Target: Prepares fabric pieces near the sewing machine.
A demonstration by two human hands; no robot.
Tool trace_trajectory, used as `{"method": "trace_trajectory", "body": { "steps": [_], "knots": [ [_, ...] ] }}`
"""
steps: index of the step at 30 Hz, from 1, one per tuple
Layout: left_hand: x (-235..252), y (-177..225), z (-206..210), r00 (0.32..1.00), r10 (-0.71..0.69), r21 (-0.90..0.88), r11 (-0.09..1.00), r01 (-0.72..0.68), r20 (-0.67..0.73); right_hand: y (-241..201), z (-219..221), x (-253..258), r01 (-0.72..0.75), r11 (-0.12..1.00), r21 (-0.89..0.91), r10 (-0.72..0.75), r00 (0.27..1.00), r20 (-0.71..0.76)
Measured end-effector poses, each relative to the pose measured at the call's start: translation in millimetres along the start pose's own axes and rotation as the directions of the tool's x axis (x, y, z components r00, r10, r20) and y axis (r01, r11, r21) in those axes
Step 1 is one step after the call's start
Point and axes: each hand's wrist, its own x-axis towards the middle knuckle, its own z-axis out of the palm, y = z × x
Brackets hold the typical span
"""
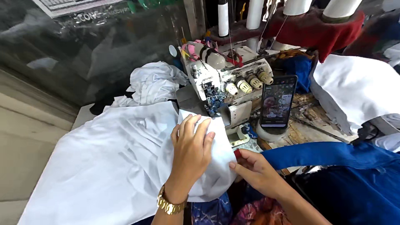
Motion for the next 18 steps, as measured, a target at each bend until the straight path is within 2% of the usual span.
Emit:
{"method": "trace_trajectory", "body": {
  "steps": [8, 14, 16, 18],
  "knots": [
    [-5, 12, 20, 0.998, -0.048, 0.173, 0.983, 0.055, -0.039, 5, 4, 6, -0.029, 1.0, -0.007, 0.027, 0.968, -0.251],
    [-19, 14, 19, 0.998, -0.012, 0.115, 0.993, 0.02, -0.068, 0, 3, -19, -0.031, 0.999, 0.006, 0.032, 0.977, -0.211],
    [-23, 8, 19, 0.999, 0.016, 0.106, 0.994, -0.013, -0.028, 0, -1, -25, -0.034, 0.999, -0.034, 0.029, 0.988, -0.15],
    [-25, 3, 2, 1.0, 0.02, 0.037, 0.999, -0.02, -0.008, -1, -5, -33, -0.044, 0.993, -0.106, 0.037, 0.997, -0.073]
  ]
}}
